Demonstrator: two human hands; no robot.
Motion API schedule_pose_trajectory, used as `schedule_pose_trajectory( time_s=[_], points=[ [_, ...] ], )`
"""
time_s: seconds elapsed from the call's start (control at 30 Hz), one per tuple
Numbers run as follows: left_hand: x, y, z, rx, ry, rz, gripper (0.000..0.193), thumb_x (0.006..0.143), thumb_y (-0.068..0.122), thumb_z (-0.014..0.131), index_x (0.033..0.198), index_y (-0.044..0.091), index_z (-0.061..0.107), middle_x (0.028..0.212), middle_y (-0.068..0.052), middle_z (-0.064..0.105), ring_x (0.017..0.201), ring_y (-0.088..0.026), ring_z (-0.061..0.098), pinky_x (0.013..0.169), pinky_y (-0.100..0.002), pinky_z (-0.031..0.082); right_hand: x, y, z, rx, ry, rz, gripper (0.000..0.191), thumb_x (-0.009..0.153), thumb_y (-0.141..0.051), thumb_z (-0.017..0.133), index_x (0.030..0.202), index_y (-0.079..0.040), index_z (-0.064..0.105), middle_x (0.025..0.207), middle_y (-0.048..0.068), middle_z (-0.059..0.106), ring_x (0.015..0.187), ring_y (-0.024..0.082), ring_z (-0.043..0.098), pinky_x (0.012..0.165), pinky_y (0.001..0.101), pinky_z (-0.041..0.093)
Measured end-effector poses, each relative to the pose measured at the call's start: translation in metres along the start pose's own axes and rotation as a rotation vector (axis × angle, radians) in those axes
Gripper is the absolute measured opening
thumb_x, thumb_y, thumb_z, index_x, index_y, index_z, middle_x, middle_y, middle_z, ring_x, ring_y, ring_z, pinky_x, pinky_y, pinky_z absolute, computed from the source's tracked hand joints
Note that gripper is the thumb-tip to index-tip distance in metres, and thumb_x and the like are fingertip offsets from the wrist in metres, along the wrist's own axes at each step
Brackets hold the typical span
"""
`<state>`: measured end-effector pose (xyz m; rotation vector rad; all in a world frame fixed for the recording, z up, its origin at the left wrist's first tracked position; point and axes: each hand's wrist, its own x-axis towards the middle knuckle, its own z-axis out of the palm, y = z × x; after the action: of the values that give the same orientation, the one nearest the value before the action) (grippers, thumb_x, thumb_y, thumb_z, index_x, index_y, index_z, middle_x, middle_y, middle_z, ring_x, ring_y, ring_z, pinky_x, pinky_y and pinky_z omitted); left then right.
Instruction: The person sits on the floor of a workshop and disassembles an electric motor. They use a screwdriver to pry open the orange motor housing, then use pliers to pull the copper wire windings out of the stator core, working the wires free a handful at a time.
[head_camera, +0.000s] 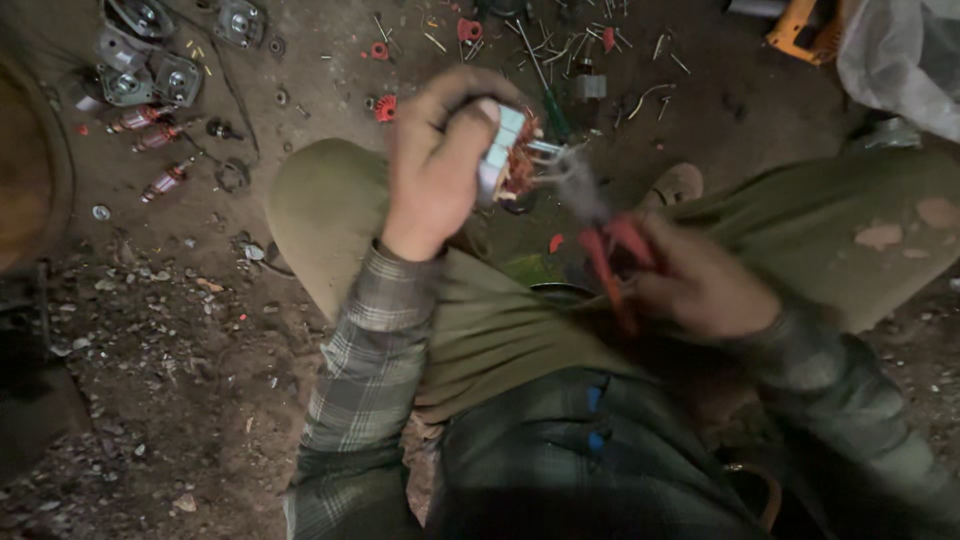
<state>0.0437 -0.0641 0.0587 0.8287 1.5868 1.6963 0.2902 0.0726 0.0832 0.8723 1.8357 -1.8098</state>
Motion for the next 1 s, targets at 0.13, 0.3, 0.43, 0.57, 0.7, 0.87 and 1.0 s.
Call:
schedule_pose_trajectory(
  time_s=[0.13,0.3,0.43,0.57,0.7,0.87,1.0],
  points=[
    [0.000,-0.002,-0.002,0.193,0.055,0.041,0.020,0.099,0.010,0.056,0.108,0.000,0.070,0.094,-0.006,0.070,0.088,-0.011,0.064,0.079,-0.030,0.052,0.000,0.010,0.009,-0.243,0.053,-0.084,0.036,0.085,-0.005,0.059,0.120,-0.011,0.052,0.091,0.011,0.069,0.078,0.027,0.071,0.068,0.0379,0.056],
    [-0.010,-0.005,0.013,0.319,-0.018,0.025,0.018,0.098,0.013,0.057,0.108,0.003,0.069,0.093,-0.007,0.073,0.085,-0.014,0.071,0.077,-0.029,0.055,-0.003,0.032,0.041,-0.416,0.122,-0.228,0.035,0.082,-0.005,0.065,0.115,-0.009,0.053,0.100,0.017,0.068,0.094,0.037,0.068,0.073,0.0441,0.053],
    [-0.018,-0.010,0.016,0.388,-0.105,-0.094,0.018,0.097,0.015,0.058,0.105,0.004,0.069,0.085,-0.008,0.071,0.076,-0.016,0.070,0.071,-0.030,0.054,-0.006,0.041,0.044,-0.415,0.098,-0.122,0.042,0.079,-0.009,0.067,0.117,-0.007,0.049,0.098,0.021,0.065,0.092,0.041,0.066,0.074,0.0463,0.051],
    [-0.024,-0.016,0.018,0.397,-0.150,-0.074,0.017,0.098,0.014,0.058,0.105,0.002,0.068,0.088,-0.010,0.070,0.077,-0.018,0.069,0.073,-0.032,0.053,-0.007,0.043,0.042,-0.384,0.061,-0.153,0.045,0.077,-0.010,0.065,0.118,-0.004,0.047,0.094,0.023,0.066,0.089,0.042,0.067,0.072,0.0472,0.050],
    [-0.029,-0.021,0.020,0.334,-0.107,-0.032,0.018,0.099,0.013,0.056,0.108,0.003,0.068,0.094,-0.010,0.070,0.084,-0.020,0.070,0.077,-0.033,0.054,-0.006,0.042,0.042,-0.382,0.026,-0.076,0.052,0.077,-0.011,0.065,0.123,-0.001,0.044,0.089,0.023,0.065,0.084,0.043,0.066,0.069,0.0483,0.050],
    [-0.037,-0.029,0.023,0.588,-0.171,0.107,0.016,0.097,0.013,0.060,0.108,0.005,0.069,0.100,-0.012,0.069,0.090,-0.029,0.069,0.080,-0.041,0.054,-0.006,0.043,0.042,-0.389,0.015,-0.132,0.039,0.076,-0.010,0.066,0.112,-0.004,0.050,0.087,0.022,0.064,0.082,0.042,0.065,0.069,0.0480,0.049],
    [-0.047,-0.033,0.030,0.726,-0.200,0.169,0.016,0.096,0.013,0.063,0.109,0.007,0.069,0.103,-0.013,0.066,0.096,-0.035,0.065,0.081,-0.047,0.053,-0.005,0.045,0.047,-0.395,0.016,-0.160,0.040,0.076,-0.010,0.067,0.112,-0.004,0.051,0.086,0.024,0.063,0.082,0.043,0.065,0.069,0.0497,0.048]
  ],
)
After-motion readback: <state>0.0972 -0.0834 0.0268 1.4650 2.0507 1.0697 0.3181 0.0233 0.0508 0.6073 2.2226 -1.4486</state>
